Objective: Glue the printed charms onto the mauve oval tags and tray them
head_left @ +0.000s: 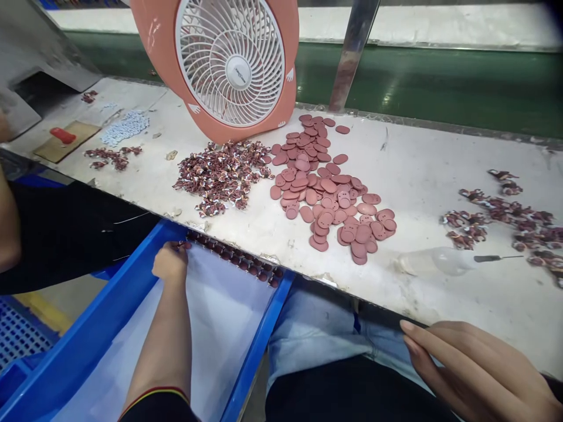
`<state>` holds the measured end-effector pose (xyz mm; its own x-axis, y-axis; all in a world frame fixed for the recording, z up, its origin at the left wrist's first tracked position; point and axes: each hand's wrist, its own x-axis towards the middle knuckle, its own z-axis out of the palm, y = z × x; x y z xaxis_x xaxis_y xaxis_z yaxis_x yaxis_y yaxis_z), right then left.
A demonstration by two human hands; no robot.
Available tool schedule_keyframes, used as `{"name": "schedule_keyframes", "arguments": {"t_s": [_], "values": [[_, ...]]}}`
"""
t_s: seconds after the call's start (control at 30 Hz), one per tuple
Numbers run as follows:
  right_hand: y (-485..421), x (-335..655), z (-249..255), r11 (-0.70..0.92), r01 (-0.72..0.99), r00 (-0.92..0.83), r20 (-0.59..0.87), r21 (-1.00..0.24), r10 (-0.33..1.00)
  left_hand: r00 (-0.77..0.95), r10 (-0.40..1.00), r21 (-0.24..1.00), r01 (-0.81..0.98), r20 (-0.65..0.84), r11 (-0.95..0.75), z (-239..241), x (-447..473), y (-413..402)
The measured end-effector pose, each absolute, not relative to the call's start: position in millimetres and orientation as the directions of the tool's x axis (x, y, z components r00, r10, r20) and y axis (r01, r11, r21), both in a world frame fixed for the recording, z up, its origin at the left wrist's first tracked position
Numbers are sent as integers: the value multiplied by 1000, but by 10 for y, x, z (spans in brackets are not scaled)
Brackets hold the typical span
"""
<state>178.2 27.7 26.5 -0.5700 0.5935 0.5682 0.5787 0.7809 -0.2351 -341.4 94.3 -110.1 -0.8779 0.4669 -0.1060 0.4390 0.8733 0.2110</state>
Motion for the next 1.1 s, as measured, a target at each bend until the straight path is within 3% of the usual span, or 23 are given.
{"name": "schedule_keyframes", "arguments": {"t_s": [0.43,0.57,0.67,0.73,0.8,0.87,0.9,0.97,1.03,1.1], "values": [[308,1854,293,754,615,-516,605,-231,607,-829,552,334,497,-89,801,-976,-3394,922],[235,2026,186,673,697,-443,592,-245,674,-843,533,407,511,66,757,-874,-3301,895],[232,2138,33,499,774,-157,645,-390,748,-800,497,491,599,336,632,-707,-3055,840],[286,2177,-60,384,732,96,643,-563,760,-714,454,513,700,534,497,-561,-2742,792],[374,2188,-115,274,674,223,542,-686,810,-607,426,488,794,670,363,-411,-2301,746],[472,2175,-126,177,719,180,426,-672,887,-441,516,411,894,734,178,-282,-1787,708],[517,2161,-118,162,770,120,389,-617,914,-239,622,347,936,746,-56,-234,-1536,690],[591,2124,-91,200,839,-4,361,-507,933,83,748,283,894,659,-349,-183,-1110,650],[639,2084,-63,254,852,-87,354,-459,931,197,817,317,852,542,-416,-194,-846,594],[660,2053,-45,254,826,-83,336,-504,938,196,865,391,831,462,-396,-249,-746,528]]}}
